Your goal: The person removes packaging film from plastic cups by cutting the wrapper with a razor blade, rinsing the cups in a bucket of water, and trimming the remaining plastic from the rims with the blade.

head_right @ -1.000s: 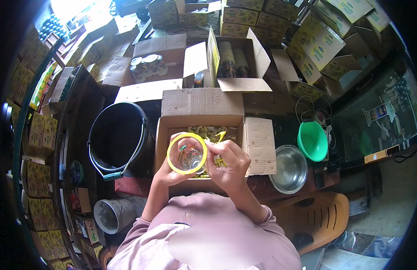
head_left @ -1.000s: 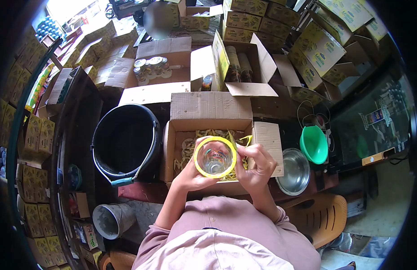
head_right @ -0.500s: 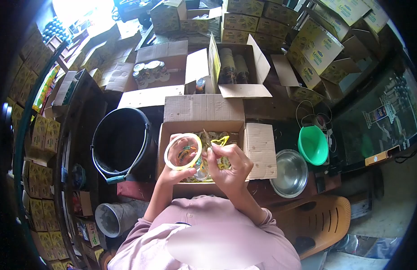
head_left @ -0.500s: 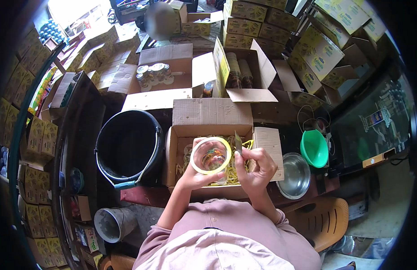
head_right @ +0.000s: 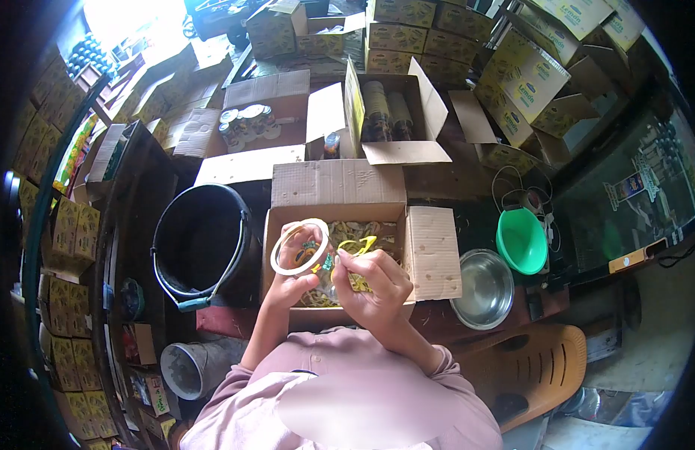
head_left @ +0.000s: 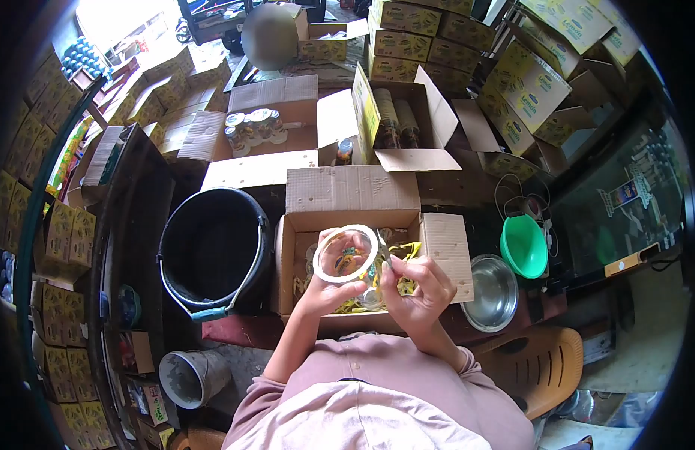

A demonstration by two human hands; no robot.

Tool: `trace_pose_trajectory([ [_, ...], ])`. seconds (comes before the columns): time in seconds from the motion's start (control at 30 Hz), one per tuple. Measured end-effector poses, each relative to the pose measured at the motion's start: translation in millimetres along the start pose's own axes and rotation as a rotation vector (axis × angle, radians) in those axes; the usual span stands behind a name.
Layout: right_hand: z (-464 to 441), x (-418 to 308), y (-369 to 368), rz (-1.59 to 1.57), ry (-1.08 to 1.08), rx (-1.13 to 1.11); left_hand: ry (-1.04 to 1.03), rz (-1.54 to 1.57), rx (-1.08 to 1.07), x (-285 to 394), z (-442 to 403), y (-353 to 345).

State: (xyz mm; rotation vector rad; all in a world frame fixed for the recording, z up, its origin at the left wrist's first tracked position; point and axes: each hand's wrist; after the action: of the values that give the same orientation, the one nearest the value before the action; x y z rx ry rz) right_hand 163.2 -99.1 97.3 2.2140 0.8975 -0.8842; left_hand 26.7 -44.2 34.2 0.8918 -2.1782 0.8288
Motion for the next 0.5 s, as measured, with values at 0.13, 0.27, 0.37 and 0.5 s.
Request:
trace_pose_trajectory([
  [0.13,-0.1,-0.5,-1.8,0.015,0.007,-0.001,-0.061,-0.057,-0.044,3.6,-3.7,-2.7],
  [0.27,1.4,1.0,-2.4,-0.002,0.038,0.033,-0.061,-0.068,-0.037,2.0,-2.2,-2.6],
  [0.37,3.3,1.5,-2.2,0.006,0.053,0.038,-0.068,-0.108,-0.037,0.0,-0.5,-3.1],
  [0.5,5.3,1.4,-1.2,0.009,0.058,0.04,-0.094,-0.25,-0.082,-2.6,0.3,-1.5],
])
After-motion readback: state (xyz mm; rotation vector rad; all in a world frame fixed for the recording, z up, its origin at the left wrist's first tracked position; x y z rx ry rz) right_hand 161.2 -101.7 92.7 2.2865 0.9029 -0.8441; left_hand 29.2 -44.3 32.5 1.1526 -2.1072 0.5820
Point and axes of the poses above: each hand's wrist, its own z-axis away from the middle knuckle, its own y-axis out of the back of the hand, x = y × z, and after that the axes turned 15 degrees about -y, right-handed
